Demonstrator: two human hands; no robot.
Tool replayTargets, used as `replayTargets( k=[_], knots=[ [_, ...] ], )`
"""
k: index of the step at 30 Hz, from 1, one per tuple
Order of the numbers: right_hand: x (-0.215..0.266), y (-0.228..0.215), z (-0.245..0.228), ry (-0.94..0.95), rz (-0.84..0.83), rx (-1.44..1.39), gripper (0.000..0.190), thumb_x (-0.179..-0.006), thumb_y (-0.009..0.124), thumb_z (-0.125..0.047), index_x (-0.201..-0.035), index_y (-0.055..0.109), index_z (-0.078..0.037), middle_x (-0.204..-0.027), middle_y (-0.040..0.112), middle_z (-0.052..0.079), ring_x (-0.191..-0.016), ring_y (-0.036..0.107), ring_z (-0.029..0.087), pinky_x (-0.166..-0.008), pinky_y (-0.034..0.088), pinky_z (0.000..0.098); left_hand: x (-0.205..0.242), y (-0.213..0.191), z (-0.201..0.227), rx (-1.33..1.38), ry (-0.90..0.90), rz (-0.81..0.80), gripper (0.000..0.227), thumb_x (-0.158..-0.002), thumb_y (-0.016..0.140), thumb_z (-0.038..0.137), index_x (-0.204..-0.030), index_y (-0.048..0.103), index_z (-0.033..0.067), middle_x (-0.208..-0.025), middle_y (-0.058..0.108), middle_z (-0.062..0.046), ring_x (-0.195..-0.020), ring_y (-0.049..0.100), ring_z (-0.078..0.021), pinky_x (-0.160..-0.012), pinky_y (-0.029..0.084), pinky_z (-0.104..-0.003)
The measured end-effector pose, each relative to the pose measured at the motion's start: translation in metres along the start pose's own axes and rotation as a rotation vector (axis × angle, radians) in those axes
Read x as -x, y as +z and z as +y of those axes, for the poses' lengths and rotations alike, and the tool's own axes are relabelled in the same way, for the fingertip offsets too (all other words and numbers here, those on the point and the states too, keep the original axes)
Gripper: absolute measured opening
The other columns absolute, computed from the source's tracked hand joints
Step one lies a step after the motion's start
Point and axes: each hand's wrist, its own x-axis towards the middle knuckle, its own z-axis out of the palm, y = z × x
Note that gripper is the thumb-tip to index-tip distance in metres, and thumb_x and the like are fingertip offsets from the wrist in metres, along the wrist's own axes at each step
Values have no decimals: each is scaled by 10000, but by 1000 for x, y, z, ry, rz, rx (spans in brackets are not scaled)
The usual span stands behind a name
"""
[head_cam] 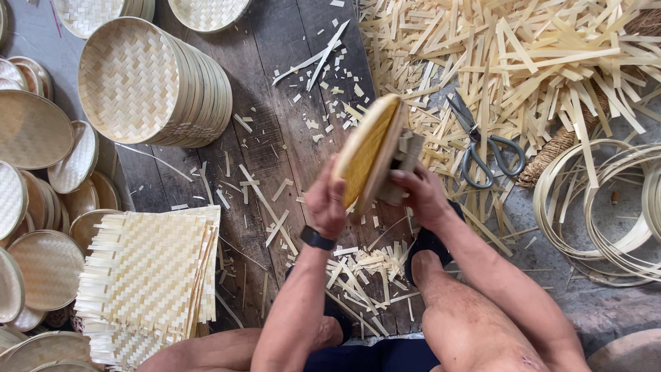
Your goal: The person weaves thin bamboo strips into a circular basket base, fits a pre-made bamboo rim onto the woven material, and trims the excess strips with shears.
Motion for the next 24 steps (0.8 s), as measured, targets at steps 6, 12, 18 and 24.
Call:
replayTargets(
  k=[6,12,18,24],
  knots=[
    [22,-75,32,-78,-305,-343,747,-912,696,-494,-1394,544,56,-1258,686,205,-1148,669,305,-1003,529,482,-42,-81,-42,-82,-523,217,647,-990,413,603,-1145,752,75,-717,645,-218,-549,564,-257,-450,482,-384],
    [-11,-43,70,-31,-139,-330,824,-909,657,-574,-1461,482,12,-1393,595,193,-1284,604,276,-1092,493,436,-82,-154,-31,235,-530,236,577,-1067,501,526,-1173,668,-16,-1125,737,-149,-973,717,-196,-848,620,-349],
    [-13,-27,58,60,-176,-191,881,-936,412,-723,-1472,483,-27,-1407,583,213,-1229,623,305,-978,549,464,-90,-163,-65,524,-737,181,449,-1020,605,363,-1231,676,-28,-1141,737,-105,-947,722,-184,-812,619,-325],
    [11,-45,51,23,139,264,584,-996,499,-488,-1385,574,-58,-1163,727,153,-1000,730,274,-775,608,422,-70,-126,-134,562,-857,102,365,-991,682,304,-1180,727,-6,-1072,742,-47,-898,682,-133,-775,584,-300]
  ],
)
